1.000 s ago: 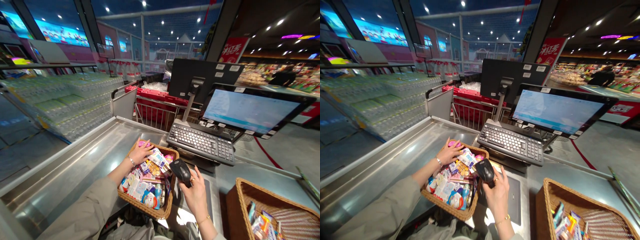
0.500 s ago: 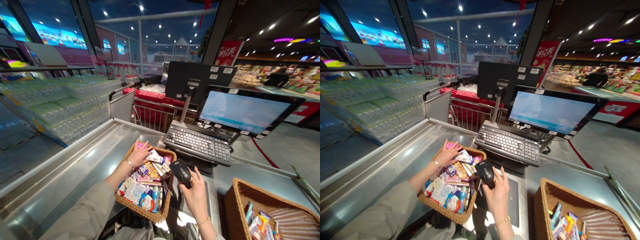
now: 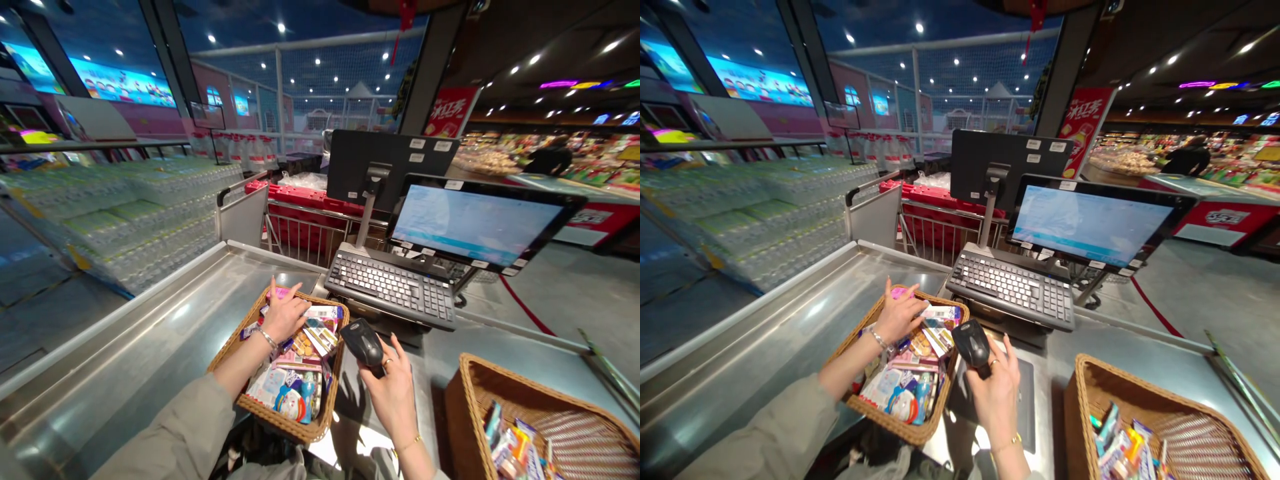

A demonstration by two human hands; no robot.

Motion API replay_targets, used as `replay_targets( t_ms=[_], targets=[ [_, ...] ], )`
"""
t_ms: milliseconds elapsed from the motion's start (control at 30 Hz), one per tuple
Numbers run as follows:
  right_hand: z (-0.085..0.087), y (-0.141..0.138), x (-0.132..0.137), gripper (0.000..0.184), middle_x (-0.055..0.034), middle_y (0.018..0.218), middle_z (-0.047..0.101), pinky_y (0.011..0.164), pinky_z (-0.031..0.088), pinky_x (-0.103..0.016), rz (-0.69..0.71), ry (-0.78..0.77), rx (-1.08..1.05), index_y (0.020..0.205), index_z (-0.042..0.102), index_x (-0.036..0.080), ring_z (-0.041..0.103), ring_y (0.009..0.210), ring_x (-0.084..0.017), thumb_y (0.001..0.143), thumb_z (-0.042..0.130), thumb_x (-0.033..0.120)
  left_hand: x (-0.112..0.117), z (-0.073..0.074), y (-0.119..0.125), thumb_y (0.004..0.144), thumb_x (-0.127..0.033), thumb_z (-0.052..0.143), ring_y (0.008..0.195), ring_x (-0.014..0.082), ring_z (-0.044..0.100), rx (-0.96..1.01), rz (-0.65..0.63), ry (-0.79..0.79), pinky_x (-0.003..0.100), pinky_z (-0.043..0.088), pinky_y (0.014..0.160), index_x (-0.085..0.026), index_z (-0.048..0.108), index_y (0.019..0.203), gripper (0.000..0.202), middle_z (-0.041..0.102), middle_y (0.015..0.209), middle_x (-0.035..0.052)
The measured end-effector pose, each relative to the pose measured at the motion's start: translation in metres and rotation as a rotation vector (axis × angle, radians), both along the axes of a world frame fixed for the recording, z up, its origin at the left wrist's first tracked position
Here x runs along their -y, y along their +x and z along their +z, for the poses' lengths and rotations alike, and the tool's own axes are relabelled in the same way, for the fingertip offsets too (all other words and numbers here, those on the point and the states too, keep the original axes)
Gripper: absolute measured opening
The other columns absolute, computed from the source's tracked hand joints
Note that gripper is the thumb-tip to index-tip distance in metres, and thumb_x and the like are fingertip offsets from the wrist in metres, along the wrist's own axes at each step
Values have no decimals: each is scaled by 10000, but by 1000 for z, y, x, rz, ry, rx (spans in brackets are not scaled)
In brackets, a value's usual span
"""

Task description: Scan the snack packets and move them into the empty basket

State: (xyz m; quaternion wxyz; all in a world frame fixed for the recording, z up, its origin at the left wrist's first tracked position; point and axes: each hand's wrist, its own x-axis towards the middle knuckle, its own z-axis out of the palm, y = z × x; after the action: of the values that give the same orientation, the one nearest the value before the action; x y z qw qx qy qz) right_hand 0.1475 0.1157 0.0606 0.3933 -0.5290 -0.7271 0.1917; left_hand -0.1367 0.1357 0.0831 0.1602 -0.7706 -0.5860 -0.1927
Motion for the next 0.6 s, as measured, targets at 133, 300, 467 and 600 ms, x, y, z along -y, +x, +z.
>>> replay_targets(
  t_ms=[133,300,467,600],
  targets=[
    [2,5,5,253,-61,1243,647,1103,335,-501,-21,26,-5,922,722,207,333,1382,-297,712,591,259,3,9,21,853,-242,595,1409,360,320,-40,11,21,754,-162,1056,-267,692,988,168,579,1368,44],
    [3,13,12,238,-53,1239,650,1079,359,-504,-43,68,17,917,719,213,347,1372,-302,716,594,239,7,13,43,865,-234,575,1444,386,209,-74,14,23,773,-157,1047,-259,695,994,178,470,1464,33],
    [5,20,21,231,-60,1240,650,1072,360,-507,-91,98,35,917,712,211,351,1371,-300,715,602,228,11,16,60,879,-254,569,1437,396,222,-90,10,24,773,-186,1032,-248,688,993,165,431,1488,31],
    [9,24,28,198,-69,1236,652,1067,360,-515,-117,120,36,875,711,204,359,1364,-305,711,600,221,15,19,71,889,-263,559,1443,395,200,-89,-3,36,779,-180,1031,-244,682,992,161,424,1492,34]
  ],
)
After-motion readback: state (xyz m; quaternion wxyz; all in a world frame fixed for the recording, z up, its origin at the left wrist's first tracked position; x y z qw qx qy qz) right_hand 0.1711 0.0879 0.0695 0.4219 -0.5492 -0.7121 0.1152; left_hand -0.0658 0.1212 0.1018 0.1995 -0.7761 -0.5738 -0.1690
